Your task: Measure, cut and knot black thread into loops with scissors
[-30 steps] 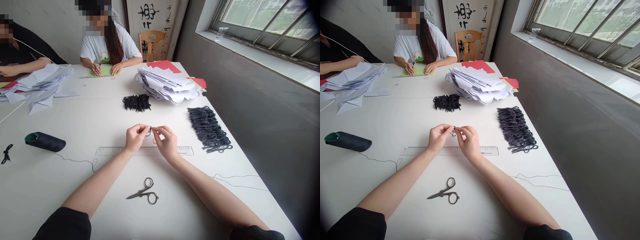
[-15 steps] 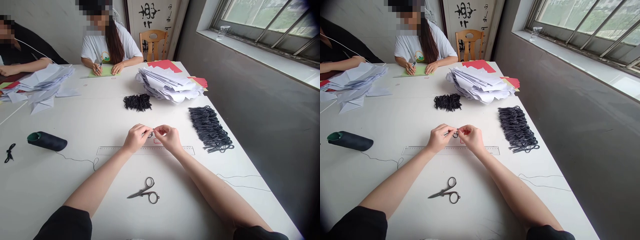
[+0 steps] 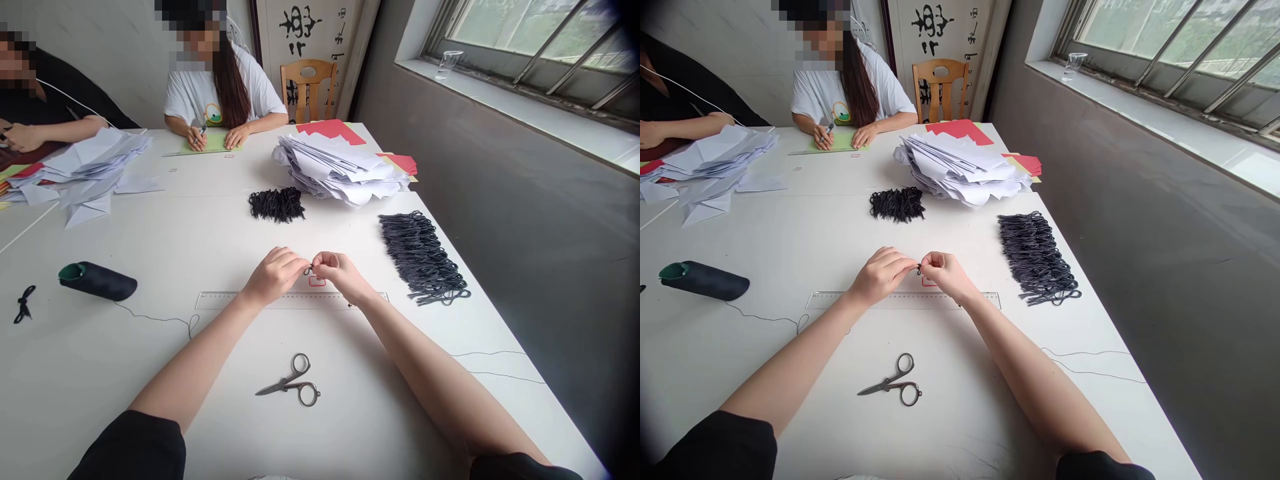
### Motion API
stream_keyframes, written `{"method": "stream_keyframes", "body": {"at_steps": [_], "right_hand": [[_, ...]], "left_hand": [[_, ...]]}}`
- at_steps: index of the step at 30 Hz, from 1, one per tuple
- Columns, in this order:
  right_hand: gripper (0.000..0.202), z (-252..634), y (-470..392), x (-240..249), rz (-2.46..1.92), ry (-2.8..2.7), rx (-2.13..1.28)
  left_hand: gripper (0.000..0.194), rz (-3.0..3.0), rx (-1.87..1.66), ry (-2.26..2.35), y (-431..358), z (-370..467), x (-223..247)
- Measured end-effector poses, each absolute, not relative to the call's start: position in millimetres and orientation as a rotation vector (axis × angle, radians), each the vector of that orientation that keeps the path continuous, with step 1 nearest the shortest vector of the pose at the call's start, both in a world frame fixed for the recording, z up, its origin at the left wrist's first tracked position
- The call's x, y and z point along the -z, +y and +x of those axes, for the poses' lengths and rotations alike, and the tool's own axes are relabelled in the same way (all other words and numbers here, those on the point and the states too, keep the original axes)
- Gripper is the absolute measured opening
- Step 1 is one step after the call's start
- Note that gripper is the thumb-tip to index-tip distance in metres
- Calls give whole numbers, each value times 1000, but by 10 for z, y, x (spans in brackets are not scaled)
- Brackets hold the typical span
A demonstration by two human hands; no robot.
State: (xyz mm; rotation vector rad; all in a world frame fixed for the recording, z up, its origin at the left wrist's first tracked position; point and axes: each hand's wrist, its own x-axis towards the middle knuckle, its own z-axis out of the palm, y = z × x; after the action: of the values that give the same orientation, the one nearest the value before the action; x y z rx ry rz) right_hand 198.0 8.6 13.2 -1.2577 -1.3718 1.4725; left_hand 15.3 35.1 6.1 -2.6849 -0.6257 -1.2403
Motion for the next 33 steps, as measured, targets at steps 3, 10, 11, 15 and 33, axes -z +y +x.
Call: {"method": "stream_keyframes", "body": {"at_steps": [3, 10, 11, 15, 33], "right_hand": [[6, 2020, 107, -103, -1209, -1390, -1499], [11, 2067, 136, -116, -1199, -1318, -1442], [15, 2051, 130, -114, -1195, -1280, -1411], [33, 1948, 93, -63, -1219, -1222, -1372], [35, 1947, 119, 76, -1122, -1223, -1285]], "left_hand": [[8, -2675, 1247, -649, 356, 152, -46], [14, -2640, 1398, -910, 366, 141, -34], [16, -2630, 1422, -969, 360, 148, -38], [19, -2619, 1433, -1128, 319, 190, -38], [28, -2933, 2606, -2595, 345, 226, -13]]}}
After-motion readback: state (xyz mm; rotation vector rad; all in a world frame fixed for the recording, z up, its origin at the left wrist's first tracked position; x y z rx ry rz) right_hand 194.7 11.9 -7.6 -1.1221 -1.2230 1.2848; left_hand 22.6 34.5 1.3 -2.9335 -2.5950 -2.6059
